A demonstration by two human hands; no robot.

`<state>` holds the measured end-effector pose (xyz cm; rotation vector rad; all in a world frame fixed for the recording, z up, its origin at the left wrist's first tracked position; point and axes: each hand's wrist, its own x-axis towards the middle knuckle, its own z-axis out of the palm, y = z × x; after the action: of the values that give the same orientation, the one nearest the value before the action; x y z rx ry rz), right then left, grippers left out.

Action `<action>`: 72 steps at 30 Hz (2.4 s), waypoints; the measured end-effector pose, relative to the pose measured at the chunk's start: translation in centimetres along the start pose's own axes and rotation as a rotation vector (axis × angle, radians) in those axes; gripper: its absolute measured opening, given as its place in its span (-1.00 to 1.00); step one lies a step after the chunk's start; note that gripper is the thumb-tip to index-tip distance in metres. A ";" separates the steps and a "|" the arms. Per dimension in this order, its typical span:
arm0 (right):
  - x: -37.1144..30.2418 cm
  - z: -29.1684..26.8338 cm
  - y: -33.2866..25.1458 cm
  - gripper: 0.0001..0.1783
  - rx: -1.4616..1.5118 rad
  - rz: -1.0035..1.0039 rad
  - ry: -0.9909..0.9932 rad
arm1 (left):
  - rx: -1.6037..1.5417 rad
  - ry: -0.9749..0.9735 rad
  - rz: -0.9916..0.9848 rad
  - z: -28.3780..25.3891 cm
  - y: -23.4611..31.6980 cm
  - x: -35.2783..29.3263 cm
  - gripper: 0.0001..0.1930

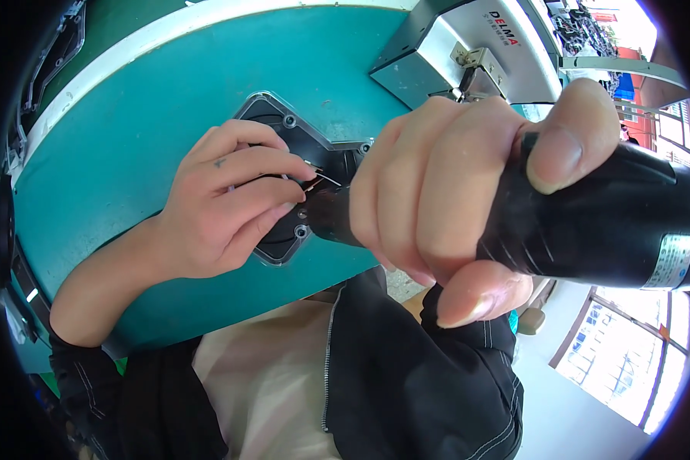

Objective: Assembling black plastic components using a handheld electric screwdriver at a factory workstation.

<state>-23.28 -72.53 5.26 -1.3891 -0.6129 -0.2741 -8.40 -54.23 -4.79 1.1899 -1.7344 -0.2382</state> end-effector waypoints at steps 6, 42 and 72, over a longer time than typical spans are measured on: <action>-0.5 0.1 -1.2 -0.55 -0.141 -0.105 0.212 | 0.197 0.104 0.045 0.9 1.1 -0.2 -0.88; -0.4 0.2 0.7 -0.46 -0.175 0.013 0.139 | 0.180 -0.040 0.035 0.7 1.2 -0.2 -0.86; -0.9 1.6 0.2 -0.50 -0.117 0.110 0.396 | 0.405 -0.045 -0.155 1.7 -3.2 28.1 -0.75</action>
<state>-24.26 -71.10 4.65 -1.4242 -0.1953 -0.4884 -8.92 -78.81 9.34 1.6260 -1.7822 -0.0024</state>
